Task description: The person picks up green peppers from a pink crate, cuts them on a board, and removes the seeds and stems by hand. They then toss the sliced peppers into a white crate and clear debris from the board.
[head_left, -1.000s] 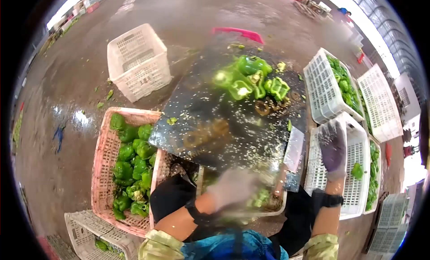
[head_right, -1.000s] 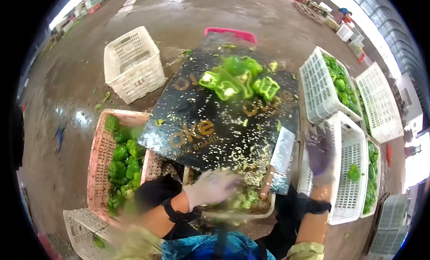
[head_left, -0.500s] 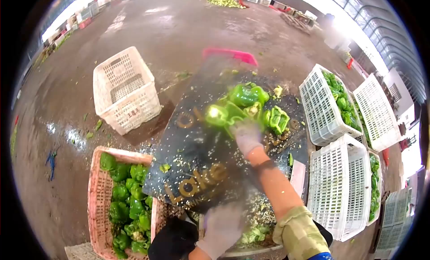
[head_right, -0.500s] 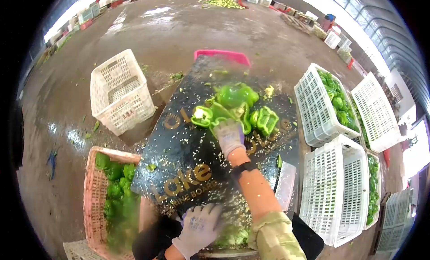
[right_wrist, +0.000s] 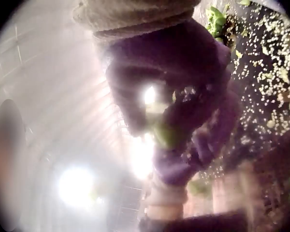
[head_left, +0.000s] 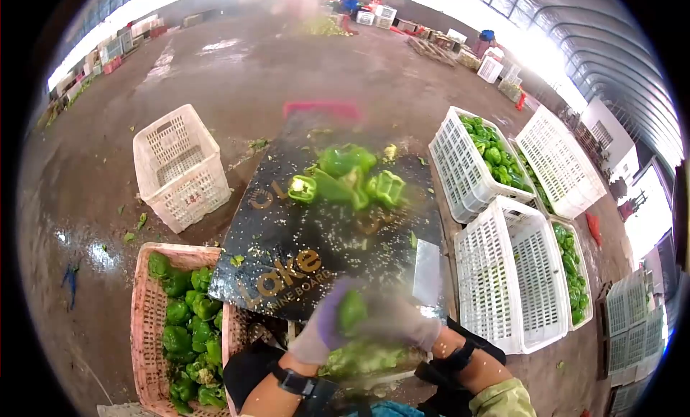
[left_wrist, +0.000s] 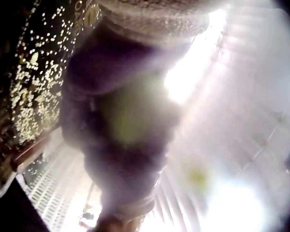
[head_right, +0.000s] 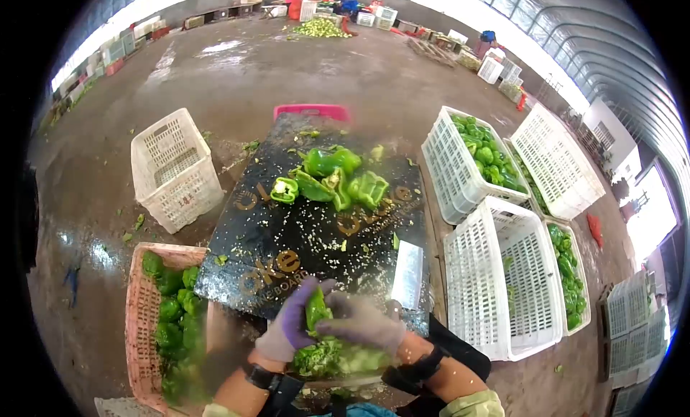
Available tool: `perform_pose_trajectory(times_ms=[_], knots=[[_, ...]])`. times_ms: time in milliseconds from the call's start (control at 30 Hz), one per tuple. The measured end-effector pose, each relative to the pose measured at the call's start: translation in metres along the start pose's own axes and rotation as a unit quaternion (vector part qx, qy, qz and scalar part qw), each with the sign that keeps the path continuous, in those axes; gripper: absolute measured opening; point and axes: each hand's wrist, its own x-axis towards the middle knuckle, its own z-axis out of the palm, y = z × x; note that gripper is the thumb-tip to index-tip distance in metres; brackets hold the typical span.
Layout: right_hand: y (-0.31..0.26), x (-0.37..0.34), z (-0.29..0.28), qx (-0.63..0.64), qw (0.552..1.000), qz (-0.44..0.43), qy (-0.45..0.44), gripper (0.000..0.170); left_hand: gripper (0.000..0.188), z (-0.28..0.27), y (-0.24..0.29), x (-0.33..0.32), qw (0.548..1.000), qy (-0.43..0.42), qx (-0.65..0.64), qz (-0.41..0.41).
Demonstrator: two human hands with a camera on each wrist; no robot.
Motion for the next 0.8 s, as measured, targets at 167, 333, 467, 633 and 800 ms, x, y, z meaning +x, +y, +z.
perform_pose_trajectory(times_ms=[167, 333, 467, 633, 800], knots=[[0.021, -0.052, 0.018, 0.128, 0.987, -0.094, -0.015, 0.041, 0.074, 0.029, 0.026, -0.019, 0.987, -0.113, 0.027, 0.112], [0.015, -0.059, 0.036, 0.118, 0.989, -0.065, 0.067, 0.038, 0.072, 0.036, 0.03, -0.026, 0.986, -0.115, 0.038, 0.116], [0.014, -0.048, 0.047, 0.187, 0.97, -0.119, 0.098, 0.042, 0.061, 0.026, 0.016, -0.027, 0.996, -0.063, -0.026, 0.058], [0.026, -0.029, 0.066, 0.112, 0.972, -0.146, 0.148, 0.065, 0.047, 0.015, -0.018, -0.028, 0.967, 0.03, -0.251, -0.035], [0.021, -0.018, 0.075, -0.025, 0.954, -0.134, 0.266, 0.044, 0.027, 0.014, -0.006, -0.01, 0.901, 0.044, -0.397, -0.171]])
